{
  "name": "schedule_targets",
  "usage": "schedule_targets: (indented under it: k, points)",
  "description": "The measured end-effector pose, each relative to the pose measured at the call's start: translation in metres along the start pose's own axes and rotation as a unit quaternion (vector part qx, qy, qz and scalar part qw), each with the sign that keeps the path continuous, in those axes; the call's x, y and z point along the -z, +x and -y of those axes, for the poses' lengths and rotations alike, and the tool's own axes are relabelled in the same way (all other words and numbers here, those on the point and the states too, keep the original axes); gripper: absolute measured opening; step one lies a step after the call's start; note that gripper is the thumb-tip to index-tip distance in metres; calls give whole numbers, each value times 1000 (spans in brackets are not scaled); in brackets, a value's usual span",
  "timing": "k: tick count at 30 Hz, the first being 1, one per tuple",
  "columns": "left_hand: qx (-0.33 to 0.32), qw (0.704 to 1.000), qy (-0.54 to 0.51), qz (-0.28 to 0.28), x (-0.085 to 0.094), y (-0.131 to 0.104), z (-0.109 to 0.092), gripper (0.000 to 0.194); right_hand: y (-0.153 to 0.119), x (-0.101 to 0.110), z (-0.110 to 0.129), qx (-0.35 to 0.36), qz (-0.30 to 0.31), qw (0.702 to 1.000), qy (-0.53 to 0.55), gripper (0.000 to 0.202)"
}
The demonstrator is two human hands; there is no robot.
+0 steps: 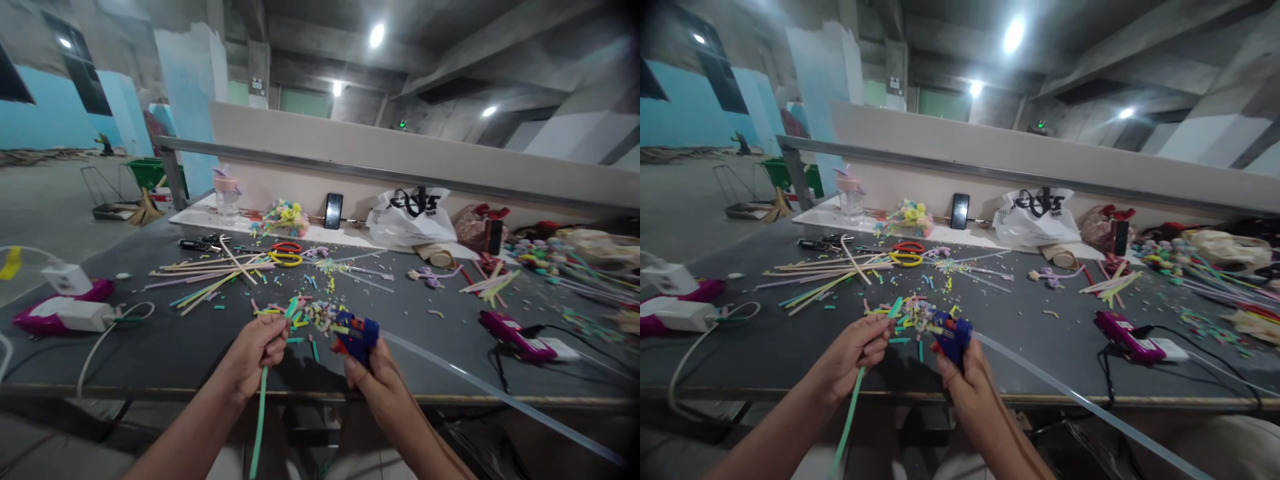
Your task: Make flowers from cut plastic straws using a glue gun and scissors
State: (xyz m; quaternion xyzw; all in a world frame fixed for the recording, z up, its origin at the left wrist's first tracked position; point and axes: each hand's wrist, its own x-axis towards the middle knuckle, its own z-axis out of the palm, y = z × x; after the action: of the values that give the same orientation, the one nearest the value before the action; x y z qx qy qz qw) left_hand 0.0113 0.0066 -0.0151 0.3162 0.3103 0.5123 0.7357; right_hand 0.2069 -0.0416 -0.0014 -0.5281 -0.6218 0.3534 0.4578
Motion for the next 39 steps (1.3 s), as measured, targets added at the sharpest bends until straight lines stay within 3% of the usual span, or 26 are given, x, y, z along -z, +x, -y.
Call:
schedule_targets:
  k: [5, 9, 14, 20, 28, 33, 36, 39]
  points:
    - [6, 1000, -21, 4, 1, -2, -2, 12, 7, 19, 7, -77, -72, 973, 205, 28]
    - [12, 999, -32, 7, 2, -3, -2, 13, 14, 45, 7, -204, -135, 935, 257, 23]
    - [14, 999, -33, -3, 1, -3, -2, 12, 35, 68, -10, -287, -121, 899, 309, 17]
    - [9, 999, -51, 9, 3, -5, -4, 16, 73, 77, -25, -309, -93, 892, 317, 26]
    - [25, 997, -66, 17, 1, -16, -13, 16, 83, 91, -24, -364, -35, 913, 180, 30]
    - [3, 999, -41, 26, -2, -56, -50, 15, 90, 100, -24, -378, 29, 925, -9, 37]
    - [-58, 995, -85, 7, 2, -75, -74, 10, 101, 109, -20, -351, 40, 921, -165, 39]
    - [-69, 986, -143, -57, 9, -75, -78, 15, 108, 110, -10, -248, 34, 923, -294, 30]
